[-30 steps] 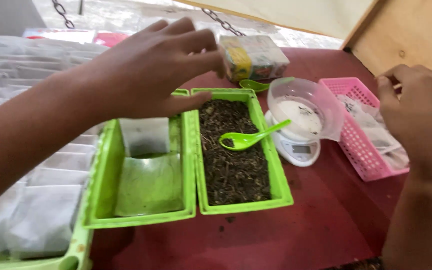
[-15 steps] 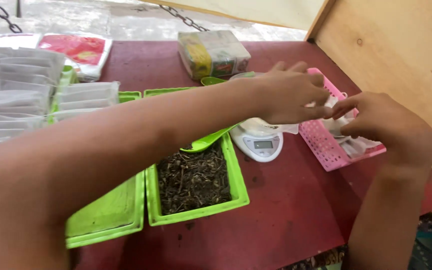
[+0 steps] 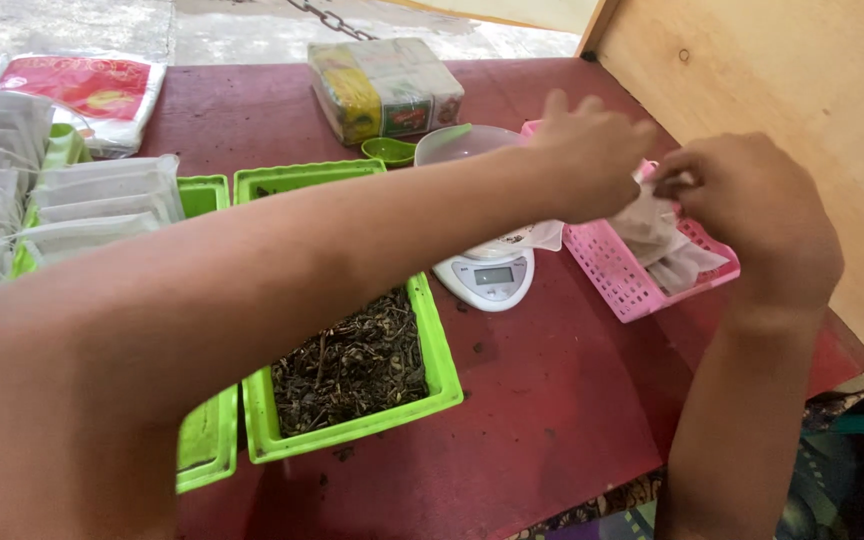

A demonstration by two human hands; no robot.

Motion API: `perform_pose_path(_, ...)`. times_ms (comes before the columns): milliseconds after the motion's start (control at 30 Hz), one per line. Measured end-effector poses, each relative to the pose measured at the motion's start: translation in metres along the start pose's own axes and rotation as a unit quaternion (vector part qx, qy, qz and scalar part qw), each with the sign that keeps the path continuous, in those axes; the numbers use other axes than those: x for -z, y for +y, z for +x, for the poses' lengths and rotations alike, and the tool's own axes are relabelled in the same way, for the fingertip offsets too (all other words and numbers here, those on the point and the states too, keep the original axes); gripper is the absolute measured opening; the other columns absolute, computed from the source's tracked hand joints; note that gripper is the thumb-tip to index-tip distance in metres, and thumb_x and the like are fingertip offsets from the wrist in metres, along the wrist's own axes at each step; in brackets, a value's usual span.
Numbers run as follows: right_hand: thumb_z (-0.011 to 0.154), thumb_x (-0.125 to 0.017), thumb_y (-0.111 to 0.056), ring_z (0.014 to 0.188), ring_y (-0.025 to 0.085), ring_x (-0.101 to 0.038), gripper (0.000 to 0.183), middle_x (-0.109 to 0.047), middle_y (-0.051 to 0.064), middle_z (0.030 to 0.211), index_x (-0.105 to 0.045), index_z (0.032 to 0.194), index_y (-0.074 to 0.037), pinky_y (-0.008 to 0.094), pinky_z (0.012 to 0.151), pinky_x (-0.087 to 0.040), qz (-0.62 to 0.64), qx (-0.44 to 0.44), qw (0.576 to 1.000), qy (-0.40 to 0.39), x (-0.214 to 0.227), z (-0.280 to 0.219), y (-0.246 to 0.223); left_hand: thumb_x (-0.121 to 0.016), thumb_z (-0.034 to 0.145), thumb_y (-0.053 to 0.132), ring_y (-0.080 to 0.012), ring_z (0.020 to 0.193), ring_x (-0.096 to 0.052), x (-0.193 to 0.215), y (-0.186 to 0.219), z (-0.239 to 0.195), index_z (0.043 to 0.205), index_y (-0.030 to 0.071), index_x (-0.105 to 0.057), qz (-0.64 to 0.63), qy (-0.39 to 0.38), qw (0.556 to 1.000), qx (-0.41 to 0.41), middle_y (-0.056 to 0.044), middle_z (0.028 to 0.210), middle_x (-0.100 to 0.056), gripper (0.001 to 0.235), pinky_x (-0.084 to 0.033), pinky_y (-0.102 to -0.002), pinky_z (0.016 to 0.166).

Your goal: Filling individual tea bags with tea leaves using a spoon and weighing them on a scale.

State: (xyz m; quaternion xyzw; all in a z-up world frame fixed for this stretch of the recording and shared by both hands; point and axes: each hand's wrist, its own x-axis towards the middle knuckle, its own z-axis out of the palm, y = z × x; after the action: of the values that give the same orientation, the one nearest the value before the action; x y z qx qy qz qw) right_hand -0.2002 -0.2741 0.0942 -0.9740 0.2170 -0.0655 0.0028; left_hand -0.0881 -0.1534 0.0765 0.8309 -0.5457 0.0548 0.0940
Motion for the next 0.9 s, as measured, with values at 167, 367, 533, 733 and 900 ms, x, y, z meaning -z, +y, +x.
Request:
perform_pose_path(167, 0.098, -0.058, -0.009, 0.091, 0.032, -0.068, 0.022, -0.075, 0.004, 0.102, -0.077, 0.106, -0.016, 0.047, 0.066, -0.048, -0.041, 0.131, 0.974, 0.178, -0.004, -0.007, 0.001, -0.064, 0.081, 0.047, -0.0376, 0.111, -0.060, 0.006, -0.042, -0.018, 0.106, 0.015, -0.054, -0.080, 0.092, 0.992, -0.024, -0.008, 0.111, -0.069, 0.042, -0.039, -0.061, 0.081)
perform_pose_path(367, 0.111, -0.053, 0.017, 0.091, 0.035, -0.057, 0.013, -0.062, 0.019, 0.104, -0.063, 0.116, 0.010, 0.044, 0.078, -0.043, 0.095, 0.344, 0.893, 0.274, 0.006, -0.020, -0.031, -0.072, 0.074, 0.033, -0.0180, 0.088, -0.066, 0.014, -0.074, -0.056, 0.110, 0.021, -0.061, -0.219, 0.205, 0.950, -0.091, 0.002, 0.098, -0.072, 0.040, -0.047, -0.036, 0.073)
perform_pose_path(533, 0.119, -0.048, 0.014, 0.086, 0.032, -0.052, 0.012, -0.059, 0.020, 0.100, -0.060, 0.117, 0.014, 0.043, 0.076, -0.043, 0.173, 0.358, 0.870, 0.291, 0.005, -0.035, -0.068, -0.067, 0.087, 0.027, -0.0156, 0.061, -0.045, 0.024, -0.096, -0.101, 0.076, 0.013, -0.058, -0.214, 0.224, 0.945, -0.102, 0.001, 0.066, -0.053, 0.020, -0.032, -0.035, 0.058)
perform_pose_path(733, 0.108, -0.053, -0.002, 0.099, 0.022, -0.055, 0.036, -0.056, 0.017, 0.118, -0.053, 0.143, 0.005, 0.031, 0.083, -0.048, 0.286, 0.347, 0.867, 0.216, -0.002, -0.064, -0.126, -0.075, 0.097, 0.027, -0.0100, 0.060, -0.040, 0.044, -0.099, -0.197, 0.073, 0.016, -0.049, -0.247, 0.143, 0.958, -0.040, 0.004, 0.066, -0.050, 0.037, -0.031, -0.027, 0.061)
perform_pose_path(900, 0.092, -0.078, 0.005, 0.090, 0.016, -0.072, 0.034, -0.073, 0.010, 0.109, -0.059, 0.120, -0.005, 0.026, 0.077, -0.061, 0.332, 0.435, 0.813, 0.198, -0.024, -0.072, -0.154, -0.075, 0.086, 0.037, -0.0151, 0.091, -0.057, 0.044, -0.102, -0.255, 0.090, 0.021, -0.074, -0.271, 0.098, 0.953, 0.096, 0.002, 0.087, -0.073, 0.016, -0.046, -0.033, 0.076)
